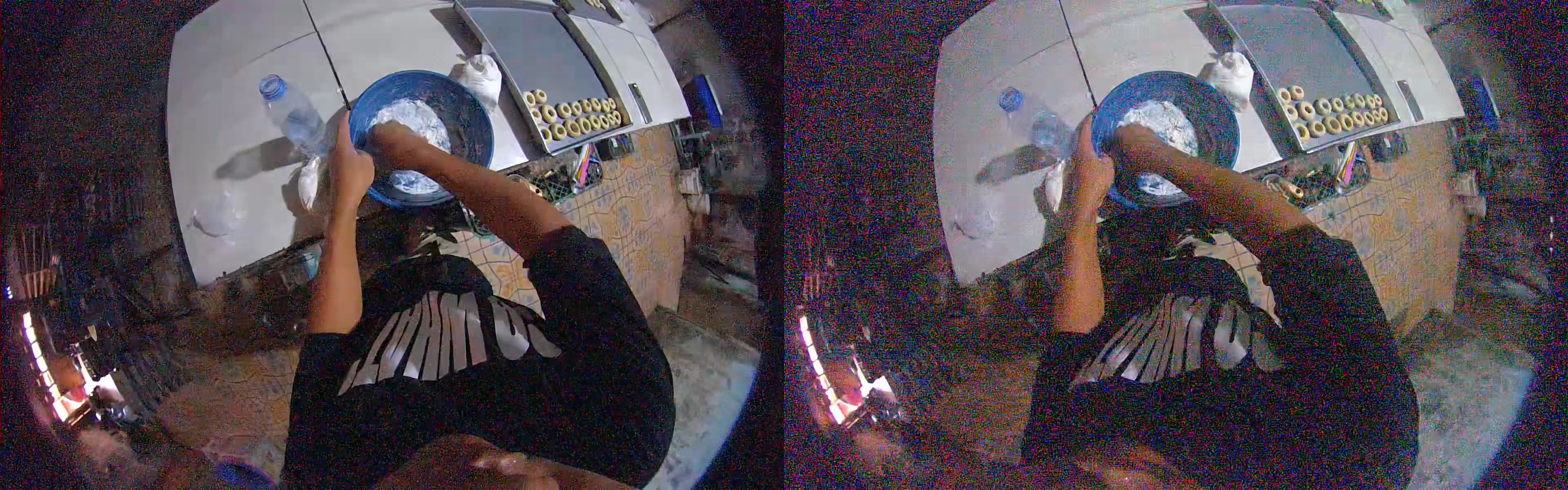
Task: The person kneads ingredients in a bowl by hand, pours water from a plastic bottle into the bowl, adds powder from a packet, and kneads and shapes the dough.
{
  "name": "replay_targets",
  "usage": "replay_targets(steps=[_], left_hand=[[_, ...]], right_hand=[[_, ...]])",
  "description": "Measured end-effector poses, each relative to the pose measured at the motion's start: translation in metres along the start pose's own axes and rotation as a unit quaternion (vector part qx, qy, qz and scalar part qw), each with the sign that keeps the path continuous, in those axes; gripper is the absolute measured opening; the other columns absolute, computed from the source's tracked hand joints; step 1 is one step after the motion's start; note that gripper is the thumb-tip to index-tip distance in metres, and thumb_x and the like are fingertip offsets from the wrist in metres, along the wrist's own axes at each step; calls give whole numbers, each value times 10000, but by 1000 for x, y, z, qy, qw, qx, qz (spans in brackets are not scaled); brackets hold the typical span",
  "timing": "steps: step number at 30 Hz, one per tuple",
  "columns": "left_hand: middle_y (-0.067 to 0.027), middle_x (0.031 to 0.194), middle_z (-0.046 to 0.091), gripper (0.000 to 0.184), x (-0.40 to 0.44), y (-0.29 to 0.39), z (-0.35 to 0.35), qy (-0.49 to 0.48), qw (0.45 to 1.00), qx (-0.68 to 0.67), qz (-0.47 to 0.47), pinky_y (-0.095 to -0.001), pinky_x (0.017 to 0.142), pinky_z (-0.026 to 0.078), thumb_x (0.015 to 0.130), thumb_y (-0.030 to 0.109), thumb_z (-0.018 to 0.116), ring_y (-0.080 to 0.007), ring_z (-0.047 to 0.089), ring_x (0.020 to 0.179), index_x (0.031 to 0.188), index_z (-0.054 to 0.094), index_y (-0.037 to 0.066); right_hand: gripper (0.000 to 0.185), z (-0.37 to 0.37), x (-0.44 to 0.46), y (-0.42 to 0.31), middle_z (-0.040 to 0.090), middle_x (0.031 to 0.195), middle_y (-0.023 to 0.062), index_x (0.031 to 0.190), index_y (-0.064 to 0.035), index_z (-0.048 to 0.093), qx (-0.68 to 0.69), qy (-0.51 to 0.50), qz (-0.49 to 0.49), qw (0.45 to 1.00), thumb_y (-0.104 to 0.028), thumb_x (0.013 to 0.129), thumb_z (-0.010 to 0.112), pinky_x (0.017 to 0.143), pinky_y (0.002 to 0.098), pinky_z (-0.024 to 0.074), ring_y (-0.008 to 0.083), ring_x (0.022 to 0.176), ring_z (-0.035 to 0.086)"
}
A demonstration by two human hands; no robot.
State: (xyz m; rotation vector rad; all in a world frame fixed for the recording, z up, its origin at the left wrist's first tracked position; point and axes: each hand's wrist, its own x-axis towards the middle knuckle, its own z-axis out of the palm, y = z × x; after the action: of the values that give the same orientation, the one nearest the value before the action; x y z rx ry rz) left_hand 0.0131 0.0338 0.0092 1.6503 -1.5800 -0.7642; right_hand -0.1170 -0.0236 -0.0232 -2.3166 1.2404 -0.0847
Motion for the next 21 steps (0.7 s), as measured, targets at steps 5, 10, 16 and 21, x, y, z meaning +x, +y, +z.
replay_targets(steps=[5, 10, 16, 21], left_hand=[[-289, 1251, 573, 695, 5, -15, 6, 9, 999, -14, 32, -436, 1000, 432, 755, -115, 441, -417, 553, 1181, 1430, 378, 40], [-278, 1211, 602, 721, -2, 18, -8, 15, 1000, 22, -17, -433, 985, 451, 735, -103, 476, -408, 592, 1129, 1434, 363, 34], [-235, 1212, 615, 660, 3, 0, 7, 60, 998, -35, 12, -409, 988, 448, 755, -125, 509, -355, 594, 1145, 1388, 419, 38], [-223, 1170, 632, 621, -1, 12, -3, 54, 996, 19, 73, -426, 928, 478, 748, -4, 665, -384, 609, 1086, 1335, 468, 44]], right_hand=[[333, -9, 3, -1, 685, 820, 224, 817, -15, 705, 64, 101, 95, 988, -335, 725, 709, 740, 479, 552, 399, 839, 681], [417, 12, 15, 33, 681, 965, 242, 853, -54, 718, 92, 189, 116, 971, -455, 747, 678, 771, 497, 542, 414, 884, 670], [540, 0, -38, 1, 648, 1091, 269, 1316, -59, 513, 96, 45, 114, 988, -347, 871, 619, 1010, 484, 395, 401, 1139, 574], [620, -4, -75, 29, 521, 1312, 275, 1353, -31, 452, 15, 67, -68, 995, -203, 801, 677, 1010, 475, 410, 417, 1220, 503]])
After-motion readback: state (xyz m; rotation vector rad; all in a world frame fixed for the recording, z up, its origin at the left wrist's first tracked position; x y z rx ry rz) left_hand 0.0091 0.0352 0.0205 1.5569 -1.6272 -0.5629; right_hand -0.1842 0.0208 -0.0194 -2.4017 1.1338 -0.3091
